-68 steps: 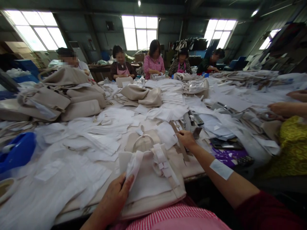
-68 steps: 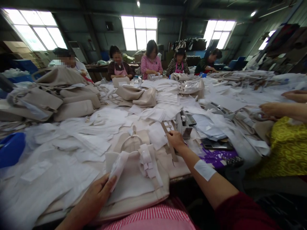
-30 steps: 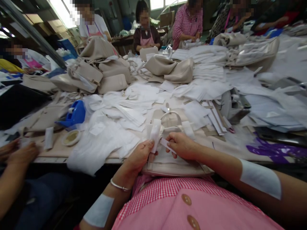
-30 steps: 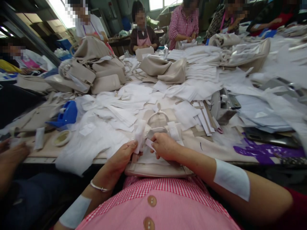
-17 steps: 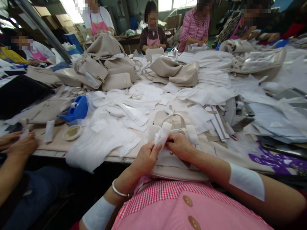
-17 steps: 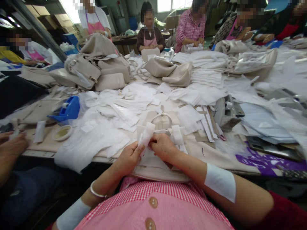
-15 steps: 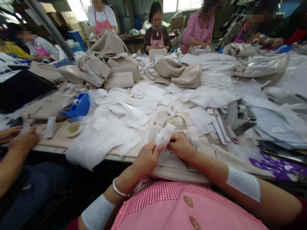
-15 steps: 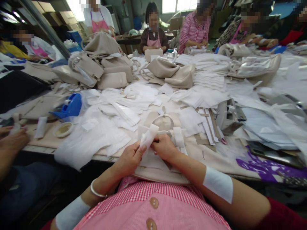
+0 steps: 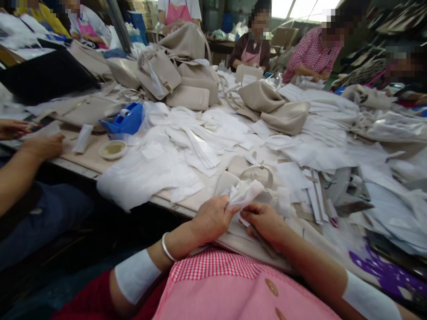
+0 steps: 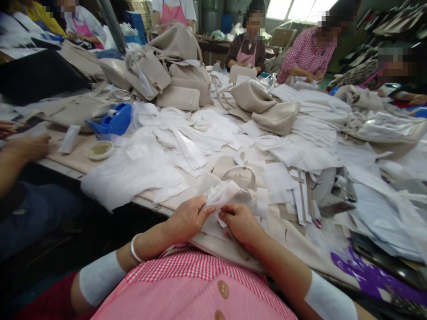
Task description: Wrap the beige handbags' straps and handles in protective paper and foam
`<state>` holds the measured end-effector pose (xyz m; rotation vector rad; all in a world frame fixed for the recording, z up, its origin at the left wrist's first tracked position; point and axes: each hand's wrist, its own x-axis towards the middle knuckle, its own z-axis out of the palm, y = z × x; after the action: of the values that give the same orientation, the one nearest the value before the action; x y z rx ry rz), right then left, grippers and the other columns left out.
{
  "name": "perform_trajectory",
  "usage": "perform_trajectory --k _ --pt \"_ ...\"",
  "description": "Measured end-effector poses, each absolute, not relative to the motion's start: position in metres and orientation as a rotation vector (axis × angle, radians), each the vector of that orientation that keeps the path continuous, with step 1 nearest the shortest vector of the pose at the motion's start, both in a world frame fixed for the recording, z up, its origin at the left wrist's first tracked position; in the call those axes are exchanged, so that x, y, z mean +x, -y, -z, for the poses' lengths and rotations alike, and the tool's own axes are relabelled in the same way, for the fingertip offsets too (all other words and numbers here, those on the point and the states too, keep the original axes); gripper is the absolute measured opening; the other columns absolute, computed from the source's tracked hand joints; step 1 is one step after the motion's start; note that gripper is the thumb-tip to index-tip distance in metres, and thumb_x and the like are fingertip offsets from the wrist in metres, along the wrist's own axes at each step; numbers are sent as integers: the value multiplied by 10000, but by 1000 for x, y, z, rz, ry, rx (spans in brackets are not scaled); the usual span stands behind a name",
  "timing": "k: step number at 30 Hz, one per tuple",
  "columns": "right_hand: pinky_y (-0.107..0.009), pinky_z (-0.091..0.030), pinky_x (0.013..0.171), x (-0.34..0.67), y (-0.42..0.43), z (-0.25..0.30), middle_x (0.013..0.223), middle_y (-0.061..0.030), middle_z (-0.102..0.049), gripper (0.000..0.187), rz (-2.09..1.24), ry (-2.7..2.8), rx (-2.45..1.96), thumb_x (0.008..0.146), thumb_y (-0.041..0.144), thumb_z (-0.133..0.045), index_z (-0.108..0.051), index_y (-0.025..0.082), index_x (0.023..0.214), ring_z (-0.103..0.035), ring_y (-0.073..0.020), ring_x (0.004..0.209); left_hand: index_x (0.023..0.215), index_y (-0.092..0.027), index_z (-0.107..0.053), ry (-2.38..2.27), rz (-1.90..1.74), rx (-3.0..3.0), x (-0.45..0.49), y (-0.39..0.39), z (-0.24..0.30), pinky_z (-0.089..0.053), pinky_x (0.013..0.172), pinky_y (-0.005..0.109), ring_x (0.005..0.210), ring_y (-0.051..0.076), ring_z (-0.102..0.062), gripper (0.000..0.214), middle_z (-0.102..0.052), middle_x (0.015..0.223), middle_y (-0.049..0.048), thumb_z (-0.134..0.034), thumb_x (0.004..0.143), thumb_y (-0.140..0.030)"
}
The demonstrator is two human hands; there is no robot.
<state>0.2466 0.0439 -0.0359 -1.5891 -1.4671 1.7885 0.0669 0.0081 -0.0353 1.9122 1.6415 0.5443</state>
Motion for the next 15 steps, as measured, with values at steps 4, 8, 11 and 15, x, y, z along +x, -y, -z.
perform_trajectory --k 4,8,11,15 --pt "-288 -375 491 237 -57 48 464 8 -550 107 -1507 1578 -1543 640 204 -693 -671 200 536 -475 -152 491 869 -183 -575 -1638 -527 1949 67 -7 35 -422 678 323 778 227 -620 377 -673 850 89 -373 987 -478" --pt "-284 -383 489 230 -58 54 495 6 -583 116 -1595 1422 -1495 643 261 -708 -668 187 563 -469 -134 473 887 -179 -579 -1633 -571 1920 64 -7 35 -432 697 331 799 234 -625 376 -680 877 100 -351 994 -460" --pt "-281 -463 579 233 -51 49 650 -8 -680 187 -1851 1277 -1354 660 316 -764 -732 188 792 -572 -144 580 873 -184 -576 -1645 -567 1875 63 -7 35 -427 685 327 788 229 -619 354 -680 864 92 -364 990 -443" --pt "-252 -422 459 240 -43 40 588 -20 -678 241 -1981 1281 -1516 746 404 -726 -714 185 844 -548 -123 458 849 -193 -572 -1636 -533 1833 62 -8 35 -406 652 313 746 215 -604 320 -668 823 72 -396 977 -428"
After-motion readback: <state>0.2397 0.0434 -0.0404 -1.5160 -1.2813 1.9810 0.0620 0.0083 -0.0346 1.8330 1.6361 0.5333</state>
